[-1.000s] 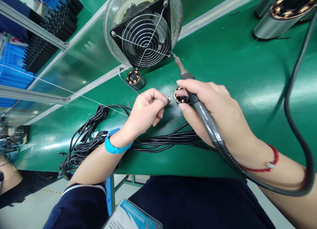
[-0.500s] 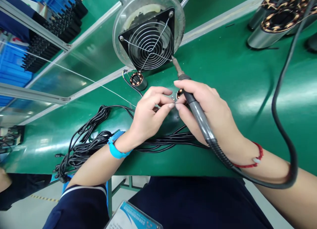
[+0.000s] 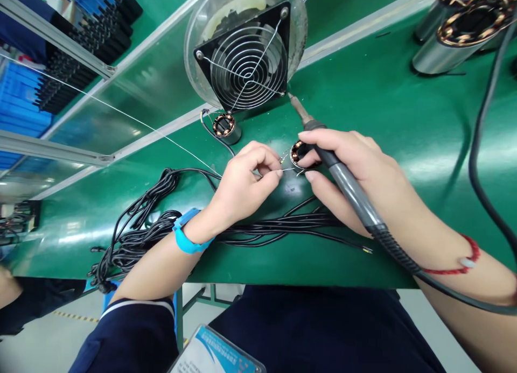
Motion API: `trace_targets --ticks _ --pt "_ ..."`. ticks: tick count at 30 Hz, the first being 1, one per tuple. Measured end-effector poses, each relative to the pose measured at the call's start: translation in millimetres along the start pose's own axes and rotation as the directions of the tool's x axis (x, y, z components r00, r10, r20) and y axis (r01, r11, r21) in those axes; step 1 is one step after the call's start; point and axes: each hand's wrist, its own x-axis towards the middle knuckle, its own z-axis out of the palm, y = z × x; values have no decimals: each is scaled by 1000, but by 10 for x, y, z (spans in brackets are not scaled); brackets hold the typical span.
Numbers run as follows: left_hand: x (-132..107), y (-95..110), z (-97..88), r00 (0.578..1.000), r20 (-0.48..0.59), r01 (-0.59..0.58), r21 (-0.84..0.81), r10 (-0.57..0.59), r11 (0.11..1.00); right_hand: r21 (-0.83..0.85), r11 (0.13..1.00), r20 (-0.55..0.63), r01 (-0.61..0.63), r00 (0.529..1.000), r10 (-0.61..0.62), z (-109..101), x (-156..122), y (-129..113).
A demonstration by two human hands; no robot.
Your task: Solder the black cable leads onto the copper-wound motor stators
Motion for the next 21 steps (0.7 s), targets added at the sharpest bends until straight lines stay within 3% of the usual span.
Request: trace_targets --ticks 5,10,13,18,21 --pt "40 9 8 983 -25 181 -80 -183 980 -103 994 -24 31 999 -34 90 82 46" --pt "55 29 19 971 -42 228 -125 -235 966 -174 984 -31 37 999 -43 155 112 76" --pt "38 49 37 973 -29 225 -138 -231 965 -164 986 -37 18 999 -24 71 24 -12" --pt "14 56 84 967 -11 250 -173 -255 953 -108 977 -158 -181 974 163 -121 -219 -241" --pt "12 42 105 962 -23 264 -194 -273 945 -38 986 -148 -162 977 154 -193 -391 -249"
